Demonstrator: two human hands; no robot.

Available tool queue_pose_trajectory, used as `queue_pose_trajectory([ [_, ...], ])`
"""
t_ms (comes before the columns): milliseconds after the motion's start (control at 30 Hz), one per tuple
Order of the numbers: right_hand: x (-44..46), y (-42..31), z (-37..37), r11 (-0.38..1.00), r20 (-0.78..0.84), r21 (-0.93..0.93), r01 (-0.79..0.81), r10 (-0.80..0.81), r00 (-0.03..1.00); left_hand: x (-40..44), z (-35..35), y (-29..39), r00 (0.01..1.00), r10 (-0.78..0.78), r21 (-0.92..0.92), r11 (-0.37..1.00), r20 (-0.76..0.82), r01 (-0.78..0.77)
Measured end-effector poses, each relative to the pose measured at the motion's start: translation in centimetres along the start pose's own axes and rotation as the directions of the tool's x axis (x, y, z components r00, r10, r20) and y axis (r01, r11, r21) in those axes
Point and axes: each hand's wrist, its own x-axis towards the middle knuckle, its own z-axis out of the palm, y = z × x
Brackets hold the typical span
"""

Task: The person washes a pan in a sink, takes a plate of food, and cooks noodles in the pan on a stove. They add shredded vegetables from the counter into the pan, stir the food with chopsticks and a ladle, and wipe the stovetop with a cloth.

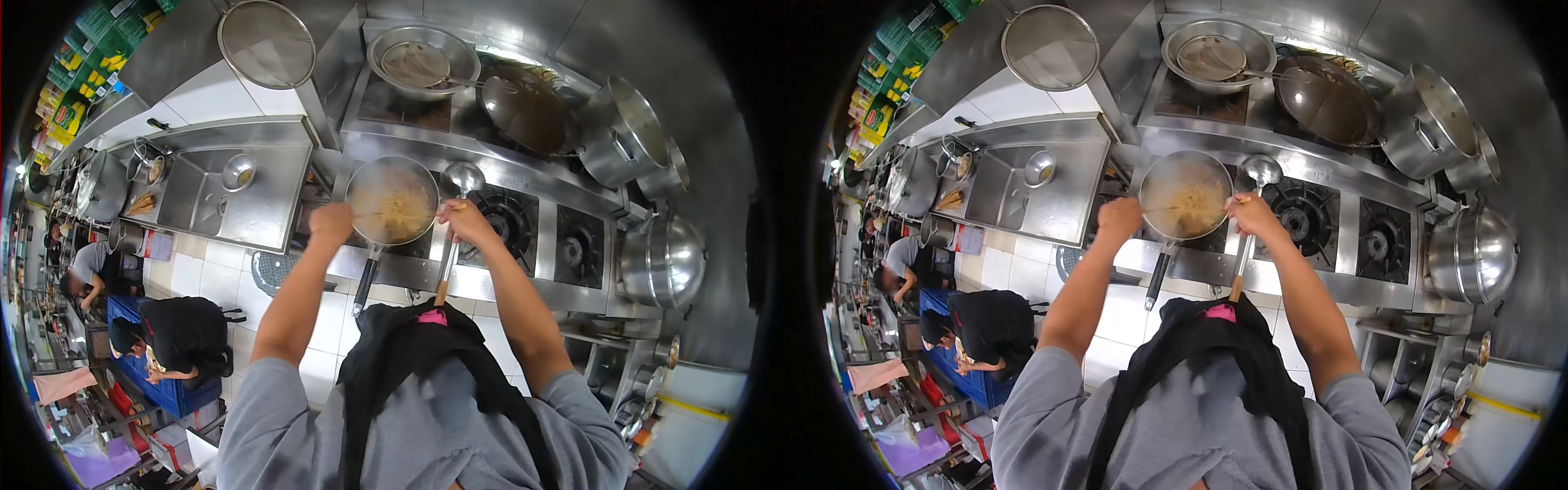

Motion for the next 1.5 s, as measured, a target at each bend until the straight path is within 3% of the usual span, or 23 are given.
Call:
queue_pose_trajectory([
  [67,0.7,-0.1,1.6,0.999,-0.001,-0.043,-0.012,0.012,1.000,-0.3,1.8,3.8,0.976,0.195,-0.074,0.976,-0.096,-0.203],
  [167,1.1,0.4,1.3,0.994,-0.028,-0.114,0.001,-0.005,1.000,0.4,3.6,6.0,0.986,0.167,-0.013,0.986,0.009,-0.167],
  [233,0.8,1.0,0.0,0.993,-0.099,-0.114,-0.001,-0.011,0.995,0.0,3.3,1.0,0.984,0.130,-0.003,0.991,-0.123,-0.131],
  [267,1.0,0.9,-0.3,0.994,-0.104,-0.110,0.000,-0.012,0.995,-0.2,2.1,-1.5,0.994,0.070,-0.020,0.997,-0.088,-0.072],
  [300,1.3,1.0,-0.3,0.998,-0.071,-0.038,0.050,-0.053,0.996,-0.4,1.0,-2.9,0.999,0.013,-0.031,0.999,-0.048,-0.015],
  [400,1.7,1.3,1.3,0.984,-0.007,0.114,0.139,-0.139,0.990,-1.9,0.5,-0.4,0.997,0.058,-0.014,0.998,-0.047,-0.058],
  [500,3.1,1.0,4.3,0.964,0.127,0.200,0.176,-0.203,0.971,-1.0,5.5,5.0,0.978,0.205,0.007,0.979,-0.041,-0.205],
  [567,4.8,1.9,3.8,1.000,0.069,-0.029,0.002,0.001,0.998,-1.2,5.0,3.6,0.989,0.134,-0.019,0.991,-0.065,-0.136],
  [733,2.3,0.0,0.4,0.990,0.052,-0.136,0.026,-0.019,0.998,-1.0,0.0,-1.7,0.999,-0.044,-0.019,0.999,-0.025,0.044],
  [767,2.8,0.1,2.0,0.995,0.085,-0.018,0.098,-0.096,0.992,-0.9,0.1,-1.6,0.997,-0.067,-0.027,0.997,-0.030,0.066],
  [833,4.3,0.6,4.9,0.947,0.116,0.221,0.235,-0.264,0.957,-0.3,3.3,2.0,0.987,0.103,-0.055,0.992,-0.123,-0.111],
  [867,5.4,1.7,5.8,0.984,0.146,-0.026,0.174,-0.168,0.975,0.1,4.6,3.4,0.986,0.152,-0.032,0.987,-0.062,-0.154],
  [900,5.2,1.4,5.1,0.984,0.146,-0.029,0.178,-0.172,0.974,0.1,5.3,4.1,0.980,0.201,-0.011,0.980,0.009,-0.201],
  [967,3.6,0.7,2.5,0.981,0.070,-0.194,0.015,-0.002,0.998,-1.3,3.1,0.2,0.994,0.076,-0.046,0.996,-0.073,-0.080],
  [1000,2.6,0.4,1.1,0.972,0.120,-0.223,0.077,-0.051,0.992,-1.9,0.2,-1.2,0.999,0.010,-0.015,1.000,0.035,-0.009],
  [1033,2.4,0.2,1.0,0.972,0.120,-0.223,0.074,-0.048,0.992,-1.6,0.0,-2.9,0.999,-0.044,-0.003,0.999,0.026,0.044],
  [1100,1.8,0.1,1.6,0.969,0.095,-0.186,0.160,-0.144,0.985,-0.9,0.1,-2.6,0.995,-0.098,-0.087,0.992,-0.022,0.096],
  [1133,2.3,0.7,3.4,0.975,0.059,-0.025,0.220,-0.218,0.974,-0.3,1.5,-1.4,0.996,-0.046,-0.086,0.996,-0.075,0.039],
  [1200,4.2,2.3,5.2,0.978,0.066,-0.024,0.205,-0.203,0.977,0.5,4.5,2.7,0.988,0.099,-0.017,0.995,-0.114,-0.102],
  [1300,3.6,2.1,3.5,0.992,0.039,-0.030,0.119,-0.118,0.992,0.1,4.9,2.1,0.989,0.131,-0.016,0.991,-0.066,-0.132],
  [1367,2.2,2.5,0.8,0.991,0.000,-0.110,0.077,-0.078,0.997,-0.4,1.9,-0.9,0.998,-0.063,-0.025,0.998,0.001,0.063],
  [1433,1.2,2.0,0.5,0.995,-0.014,-0.076,0.059,-0.060,0.998,-0.5,0.9,-2.2,0.999,-0.046,-0.087,0.995,-0.022,0.044],
  [1500,1.1,1.6,2.0,0.976,0.007,0.074,0.205,-0.206,0.978,-0.3,1.9,1.4,0.998,0.030,-0.063,0.997,-0.061,-0.034],
])
